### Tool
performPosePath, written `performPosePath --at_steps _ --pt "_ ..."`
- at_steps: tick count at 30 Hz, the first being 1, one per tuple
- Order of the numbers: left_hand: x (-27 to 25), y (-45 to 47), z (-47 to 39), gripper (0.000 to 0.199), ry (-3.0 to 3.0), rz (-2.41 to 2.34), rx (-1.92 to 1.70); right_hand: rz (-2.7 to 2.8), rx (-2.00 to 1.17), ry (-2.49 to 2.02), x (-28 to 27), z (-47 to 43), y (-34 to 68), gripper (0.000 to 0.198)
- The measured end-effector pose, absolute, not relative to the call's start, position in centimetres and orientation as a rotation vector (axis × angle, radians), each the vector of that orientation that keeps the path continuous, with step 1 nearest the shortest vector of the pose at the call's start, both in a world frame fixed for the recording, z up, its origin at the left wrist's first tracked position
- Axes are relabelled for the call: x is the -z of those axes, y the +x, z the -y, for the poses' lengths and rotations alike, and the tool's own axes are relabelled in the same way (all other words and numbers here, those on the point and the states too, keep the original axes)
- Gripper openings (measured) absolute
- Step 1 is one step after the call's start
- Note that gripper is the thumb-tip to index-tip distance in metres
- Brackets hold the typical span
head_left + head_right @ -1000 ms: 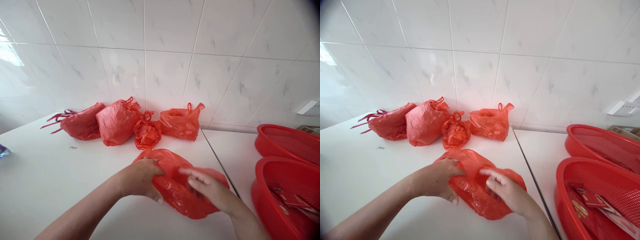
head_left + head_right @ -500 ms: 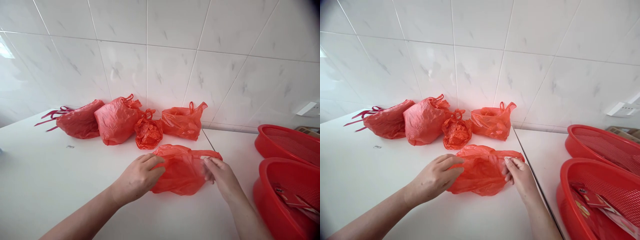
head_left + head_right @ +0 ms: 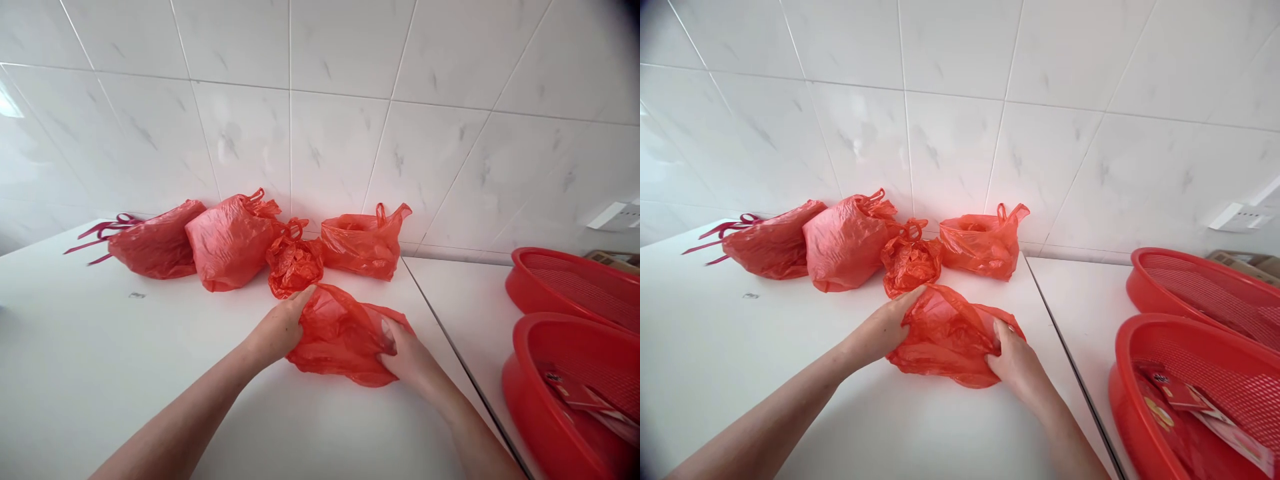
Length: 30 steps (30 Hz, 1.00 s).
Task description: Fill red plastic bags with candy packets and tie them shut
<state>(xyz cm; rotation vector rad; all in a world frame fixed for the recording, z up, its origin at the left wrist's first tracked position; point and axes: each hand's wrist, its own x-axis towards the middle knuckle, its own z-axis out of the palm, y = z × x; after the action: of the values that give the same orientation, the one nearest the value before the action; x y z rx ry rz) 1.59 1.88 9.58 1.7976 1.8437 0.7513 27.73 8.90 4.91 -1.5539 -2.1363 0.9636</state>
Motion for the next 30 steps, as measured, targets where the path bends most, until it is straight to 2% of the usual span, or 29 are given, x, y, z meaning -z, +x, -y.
performPosePath --at_steps 4,7,8,12,15,19,22,24,27,30 --pt "-8.5 1.5 -1.6 0.087 1.806 -1.852 -0.748 2.092 -1.066 -1.574 -6.3 -9.2 29.3 0.065" --pt "-7.5 1.6 -1.5 0.091 1.748 -1.811 -0.764 2.049 -1.024 -1.415 -7.3 -9.1 30.1 0.044" --pt "-7.3 1.7 -1.5 0.093 1.723 -1.792 -0.776 2.043 -0.92 -1.345 -7.6 -8.9 30.2 0.036" --pt "-7.0 2.4 -1.3 0.096 1.663 -1.733 -0.805 1.96 -0.132 -1.045 -7.7 -7.7 28.8 0.016" --pt "-7.1 3.1 -1.1 0.094 1.638 -1.651 -0.827 2.105 -0.034 -0.924 -6.6 -7.0 27.0 0.02" --pt "-6.6 3.3 -1.0 0.092 1.623 -1.677 -0.853 2.329 -0.458 -1.233 -5.1 -7.1 26.1 0.046" --pt "-6.1 3.2 -1.1 0.091 1.609 -1.765 -0.862 2.192 -0.839 -1.424 -5.4 -7.2 26.8 0.04" --pt "-6.0 3.0 -1.1 0.091 1.611 -1.77 -0.855 2.063 -0.974 -1.478 -6.1 -7.0 27.5 0.036" --pt "-6.0 2.9 -1.2 0.091 1.638 -1.762 -0.851 1.819 -1.226 -1.414 -6.9 -7.2 28.2 0.042" --pt "-6.1 2.7 -1.2 0.09 1.692 -1.75 -0.862 1.373 -1.748 -1.161 -6.8 -8.3 28.8 0.061"
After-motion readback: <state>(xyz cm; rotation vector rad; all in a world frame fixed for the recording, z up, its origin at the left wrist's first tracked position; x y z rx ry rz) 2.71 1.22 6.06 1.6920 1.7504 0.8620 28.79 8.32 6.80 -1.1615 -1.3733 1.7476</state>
